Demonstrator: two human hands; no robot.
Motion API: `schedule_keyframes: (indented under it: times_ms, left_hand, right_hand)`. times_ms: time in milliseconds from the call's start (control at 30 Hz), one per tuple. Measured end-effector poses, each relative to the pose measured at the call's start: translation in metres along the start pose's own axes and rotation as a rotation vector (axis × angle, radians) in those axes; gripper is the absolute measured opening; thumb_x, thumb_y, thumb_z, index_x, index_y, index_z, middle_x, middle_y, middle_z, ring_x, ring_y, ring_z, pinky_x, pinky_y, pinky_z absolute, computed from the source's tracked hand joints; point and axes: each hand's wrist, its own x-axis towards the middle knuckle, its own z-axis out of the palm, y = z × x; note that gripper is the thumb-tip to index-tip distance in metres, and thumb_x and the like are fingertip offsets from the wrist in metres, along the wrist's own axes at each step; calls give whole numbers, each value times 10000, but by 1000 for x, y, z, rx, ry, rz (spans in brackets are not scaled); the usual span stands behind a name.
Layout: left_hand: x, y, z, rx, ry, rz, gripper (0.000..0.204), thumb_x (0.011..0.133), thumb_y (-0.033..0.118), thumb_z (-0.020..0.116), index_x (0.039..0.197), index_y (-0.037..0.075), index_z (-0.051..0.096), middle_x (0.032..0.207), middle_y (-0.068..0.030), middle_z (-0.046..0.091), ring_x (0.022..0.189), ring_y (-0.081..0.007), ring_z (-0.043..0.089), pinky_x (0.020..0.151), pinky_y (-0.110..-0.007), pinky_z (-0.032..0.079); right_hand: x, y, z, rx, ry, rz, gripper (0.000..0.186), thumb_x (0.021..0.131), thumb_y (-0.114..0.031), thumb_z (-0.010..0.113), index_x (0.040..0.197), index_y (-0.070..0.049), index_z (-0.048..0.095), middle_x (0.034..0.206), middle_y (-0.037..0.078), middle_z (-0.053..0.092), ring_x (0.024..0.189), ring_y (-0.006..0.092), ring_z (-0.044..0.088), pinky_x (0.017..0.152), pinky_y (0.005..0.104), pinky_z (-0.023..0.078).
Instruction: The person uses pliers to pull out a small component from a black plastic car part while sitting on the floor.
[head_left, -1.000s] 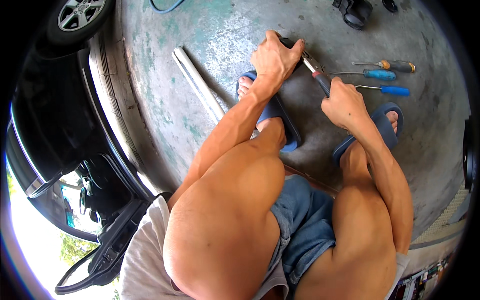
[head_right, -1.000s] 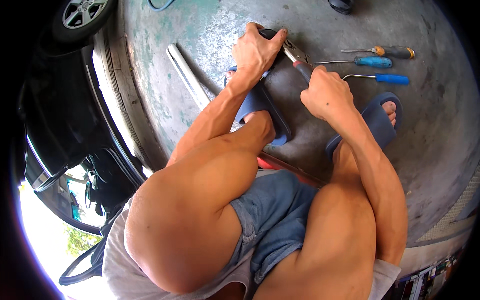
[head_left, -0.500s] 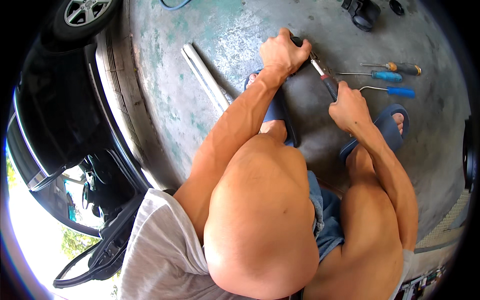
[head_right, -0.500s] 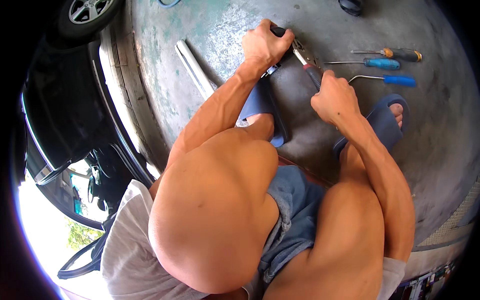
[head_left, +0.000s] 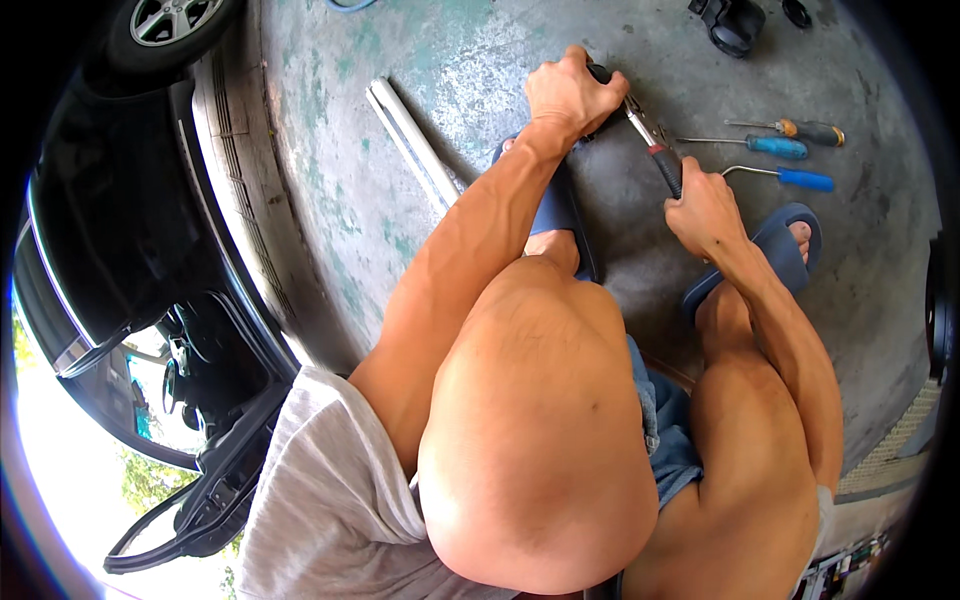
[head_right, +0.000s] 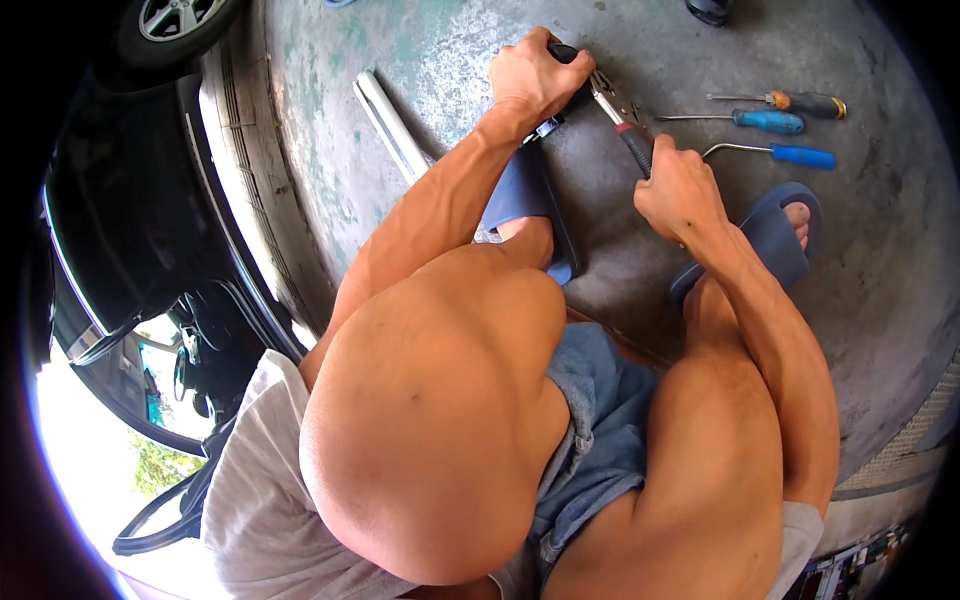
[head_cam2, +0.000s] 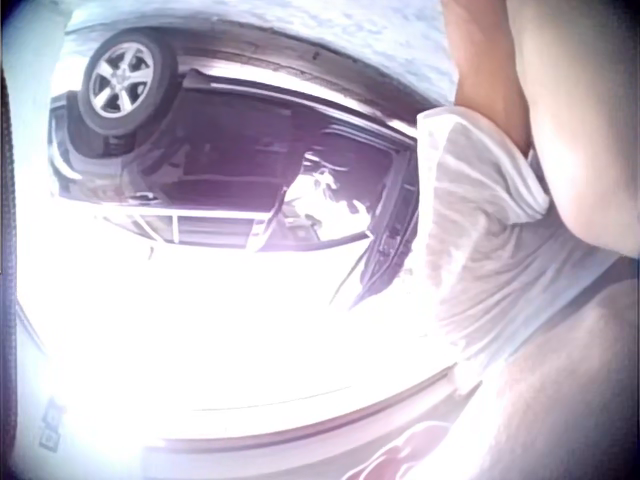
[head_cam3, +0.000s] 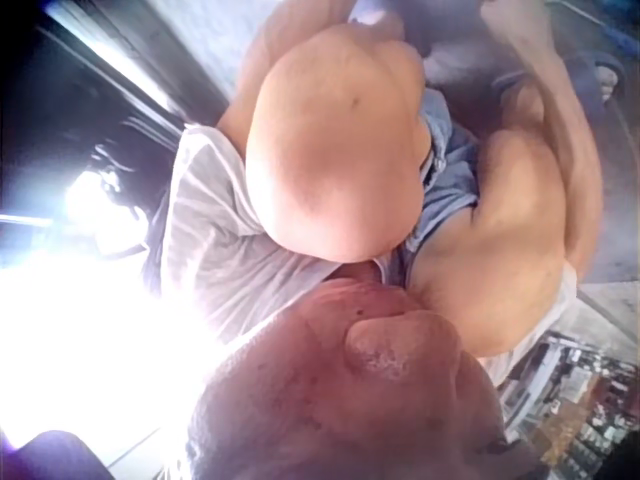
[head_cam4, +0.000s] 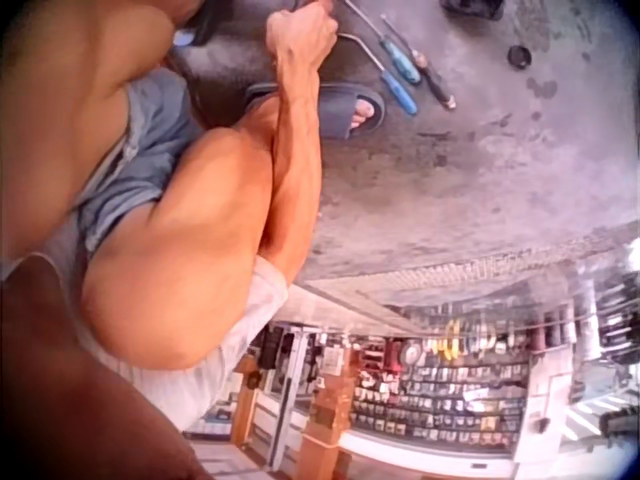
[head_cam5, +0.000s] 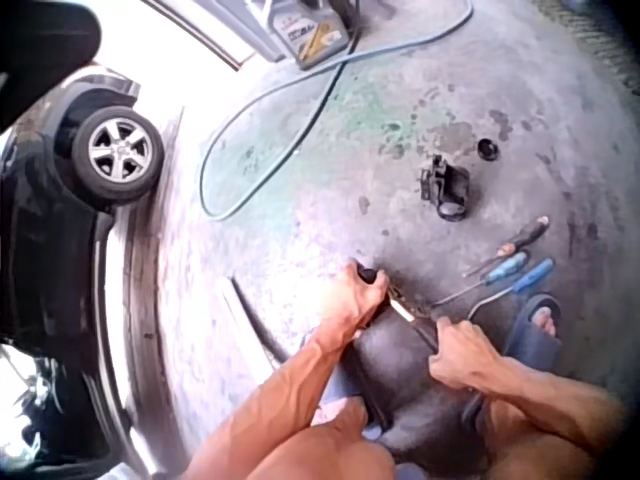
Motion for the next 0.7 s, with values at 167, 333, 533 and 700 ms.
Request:
schedule_keyframes:
  times_ms: [167, 333, 533, 700]
  left_hand:
    - [15, -10, -11, -68, -50, 61, 509, 737, 494, 662, 886, 12, 730, 845, -244, 724, 855, -418, 706, 841, -448, 558]
    - [11, -9, -5, -29, -5, 77, 554, 760, 503, 657, 938, -19, 703, 839, -283, 711, 835, -457, 700, 842, -481, 559]
    - [6, -10, -4, -48, 17, 99, 508, 788, 495, 642, 895, 1, 694, 797, -266, 704, 796, -443, 702, 805, -481, 558]
    - [6, -7, -5, -16, 14, 88, 497, 806, 494, 626, 856, 3, 684, 780, -262, 698, 780, -440, 698, 790, -481, 558]
  right_hand:
    - [14, 20, 15, 66, 119, -172, 367, 795, -69, 597, 1133, 58, 529, 862, 361, 646, 884, 542, 631, 819, 569, 502]
    - [20, 19, 11, 13, 116, -133, 338, 801, -100, 621, 1067, 80, 517, 908, 356, 656, 906, 528, 645, 851, 574, 508]
    - [20, 19, 10, 64, 89, -132, 321, 814, -97, 597, 1072, 75, 515, 914, 354, 655, 915, 525, 642, 853, 562, 505]
    - [21, 28, 20, 81, 71, -156, 306, 822, -99, 586, 1070, 63, 511, 903, 353, 653, 916, 533, 634, 843, 563, 497]
